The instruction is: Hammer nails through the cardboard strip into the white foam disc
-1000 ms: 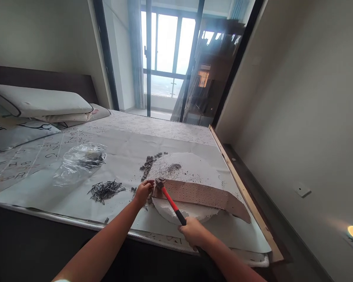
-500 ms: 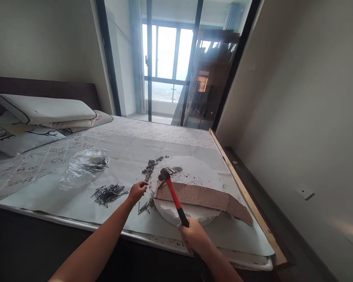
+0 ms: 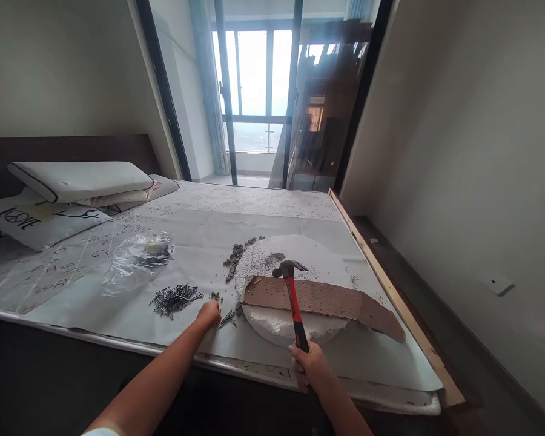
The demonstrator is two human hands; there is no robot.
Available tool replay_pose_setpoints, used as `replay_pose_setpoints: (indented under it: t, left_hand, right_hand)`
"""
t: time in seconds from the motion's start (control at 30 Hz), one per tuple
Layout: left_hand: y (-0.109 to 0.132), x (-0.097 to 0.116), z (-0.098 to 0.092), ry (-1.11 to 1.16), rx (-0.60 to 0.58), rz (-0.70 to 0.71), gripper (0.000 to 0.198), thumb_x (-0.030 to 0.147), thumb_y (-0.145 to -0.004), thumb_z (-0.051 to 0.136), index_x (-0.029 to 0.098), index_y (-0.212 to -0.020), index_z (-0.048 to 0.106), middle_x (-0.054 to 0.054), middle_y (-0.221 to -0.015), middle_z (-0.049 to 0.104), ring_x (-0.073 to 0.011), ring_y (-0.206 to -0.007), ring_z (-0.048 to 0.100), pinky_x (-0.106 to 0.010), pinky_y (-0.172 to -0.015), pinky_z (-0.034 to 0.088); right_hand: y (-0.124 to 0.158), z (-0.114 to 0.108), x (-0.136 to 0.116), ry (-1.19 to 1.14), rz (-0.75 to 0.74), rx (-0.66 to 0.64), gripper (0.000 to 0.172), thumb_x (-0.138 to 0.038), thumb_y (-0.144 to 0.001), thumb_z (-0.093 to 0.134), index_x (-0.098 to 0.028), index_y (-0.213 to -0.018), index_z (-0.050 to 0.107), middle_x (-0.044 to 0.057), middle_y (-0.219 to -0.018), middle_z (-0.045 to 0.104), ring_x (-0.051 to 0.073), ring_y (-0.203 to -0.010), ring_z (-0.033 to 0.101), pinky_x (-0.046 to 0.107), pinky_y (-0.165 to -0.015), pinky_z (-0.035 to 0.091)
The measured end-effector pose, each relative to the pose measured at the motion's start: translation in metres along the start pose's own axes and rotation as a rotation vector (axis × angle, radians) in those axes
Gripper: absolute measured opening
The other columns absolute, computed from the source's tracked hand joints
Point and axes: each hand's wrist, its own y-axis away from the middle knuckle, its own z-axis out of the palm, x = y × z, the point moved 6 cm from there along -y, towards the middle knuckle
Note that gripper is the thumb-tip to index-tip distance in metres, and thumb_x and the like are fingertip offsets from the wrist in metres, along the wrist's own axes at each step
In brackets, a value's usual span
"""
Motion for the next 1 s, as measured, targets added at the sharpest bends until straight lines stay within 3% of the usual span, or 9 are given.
replay_pose_setpoints:
  t: [0.17,0.27,0.33,0.43,0.53,0.7,1.0]
  left_hand:
    - [0.000,0.005,-0.025,0.098,0.120,0.035,0.016,0.007,-0.058,0.058,0.014,-0.071,0.063,-0.013,-0.083,0.068,-0.0247,-0.086,0.061,-0.027,-0.070,0.043]
    - [0.009,0.018,-0.047,0.188,0.202,0.127,0.014,0.017,-0.068,0.056,0.016,-0.077,0.066,-0.008,-0.083,0.068,-0.0197,-0.084,0.061,-0.024,-0.070,0.042]
    - [0.018,0.032,-0.061,0.405,0.250,0.213,0.021,0.027,-0.073,0.054,0.016,-0.083,0.067,-0.006,-0.078,0.068,-0.0169,-0.072,0.061,-0.023,-0.064,0.043]
    - [0.033,0.058,-0.072,0.815,0.266,0.337,0.031,0.040,-0.069,0.058,0.014,-0.082,0.068,-0.003,-0.064,0.065,-0.0131,-0.053,0.054,-0.023,-0.052,0.040]
    - [0.044,0.090,-0.071,0.902,0.252,0.431,0.031,0.043,-0.066,0.061,0.014,-0.075,0.070,-0.004,-0.064,0.065,-0.0129,-0.053,0.053,-0.023,-0.051,0.040]
    - [0.047,0.126,-0.061,0.800,0.265,0.506,0.022,0.036,-0.066,0.061,0.017,-0.069,0.070,-0.006,-0.069,0.069,-0.0180,-0.067,0.060,-0.026,-0.060,0.043]
    - [0.041,0.126,-0.051,0.710,0.288,0.519,0.021,0.035,-0.069,0.059,0.017,-0.070,0.070,-0.005,-0.067,0.067,-0.0168,-0.063,0.058,-0.025,-0.057,0.041]
  right_hand:
    - [0.007,-0.002,-0.005,-0.037,-0.014,0.019,0.044,-0.056,-0.063,0.061,-0.024,-0.071,0.033,-0.015,-0.041,0.032,0.003,-0.026,0.025,0.018,-0.024,0.027]
    - [0.010,0.001,-0.007,-0.042,0.009,0.017,0.042,-0.054,-0.064,0.060,-0.024,-0.070,0.031,-0.015,-0.039,0.031,0.003,-0.026,0.021,0.017,-0.023,0.025]
    - [0.012,0.004,-0.009,-0.031,0.030,-0.003,0.042,-0.053,-0.064,0.060,-0.024,-0.070,0.031,-0.015,-0.039,0.031,0.003,-0.026,0.021,0.018,-0.024,0.026]
    - [0.015,0.008,-0.015,-0.015,0.038,-0.037,0.040,-0.051,-0.065,0.060,-0.024,-0.070,0.032,-0.015,-0.039,0.030,0.004,-0.028,0.022,0.018,-0.025,0.026]
    - [0.018,0.010,-0.020,0.002,0.053,-0.021,0.038,-0.050,-0.067,0.060,-0.024,-0.070,0.033,-0.015,-0.040,0.029,0.004,-0.029,0.022,0.018,-0.026,0.025]
    - [0.023,0.014,-0.026,0.007,0.087,-0.031,0.038,-0.049,-0.066,0.061,-0.024,-0.069,0.032,-0.015,-0.039,0.028,0.004,-0.029,0.020,0.018,-0.027,0.024]
    - [0.025,0.013,-0.025,0.021,0.066,-0.024,0.039,-0.050,-0.065,0.060,-0.023,-0.068,0.032,-0.015,-0.039,0.030,0.002,-0.027,0.021,0.017,-0.027,0.020]
